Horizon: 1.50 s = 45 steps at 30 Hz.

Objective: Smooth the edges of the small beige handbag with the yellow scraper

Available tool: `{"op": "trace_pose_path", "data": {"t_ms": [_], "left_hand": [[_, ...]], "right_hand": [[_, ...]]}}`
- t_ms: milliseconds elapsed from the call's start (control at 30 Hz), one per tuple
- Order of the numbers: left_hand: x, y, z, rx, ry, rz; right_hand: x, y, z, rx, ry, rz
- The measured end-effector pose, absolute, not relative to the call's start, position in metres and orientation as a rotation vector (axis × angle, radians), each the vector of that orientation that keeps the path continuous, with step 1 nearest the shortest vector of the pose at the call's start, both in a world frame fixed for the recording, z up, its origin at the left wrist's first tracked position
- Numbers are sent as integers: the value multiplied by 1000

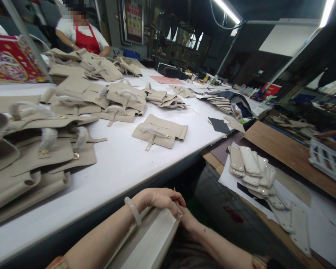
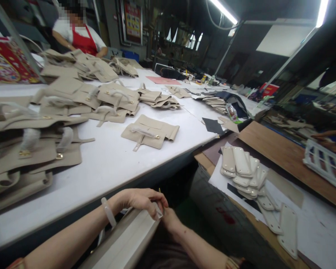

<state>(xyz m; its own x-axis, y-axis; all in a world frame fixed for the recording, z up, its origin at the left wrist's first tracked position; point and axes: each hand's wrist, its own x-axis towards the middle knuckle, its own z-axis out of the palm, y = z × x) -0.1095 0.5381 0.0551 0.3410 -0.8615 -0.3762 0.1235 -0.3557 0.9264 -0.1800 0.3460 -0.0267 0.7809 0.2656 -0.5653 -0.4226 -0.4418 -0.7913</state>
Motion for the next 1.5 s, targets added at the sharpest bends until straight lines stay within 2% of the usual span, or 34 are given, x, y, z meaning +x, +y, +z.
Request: {"op": "trace_pose_path", "data": {"t_ms": [167, 267, 367, 467, 633, 1500], "left_hand": [[-111, 534, 51, 1522, -623, -1238], [-111, 534, 53, 1530, -621, -1243], [-110, 534, 57, 1535, -622, -1257], [-109, 534, 61, 1548, -629, -1246], [-107, 535, 63, 1766, -723, -1135], [-107, 547, 47, 1651, -606, -1108]], "right_hand": [[-176, 247, 36, -2066, 175, 713], [-176, 227, 85, -1895, 146, 995], [-177, 246, 106, -1708, 40, 1298], [-173, 273, 98, -1755, -72, 1416], [-166, 290, 78, -1867, -139, 1365], [-170, 323, 81, -1774, 113, 1383]]}}
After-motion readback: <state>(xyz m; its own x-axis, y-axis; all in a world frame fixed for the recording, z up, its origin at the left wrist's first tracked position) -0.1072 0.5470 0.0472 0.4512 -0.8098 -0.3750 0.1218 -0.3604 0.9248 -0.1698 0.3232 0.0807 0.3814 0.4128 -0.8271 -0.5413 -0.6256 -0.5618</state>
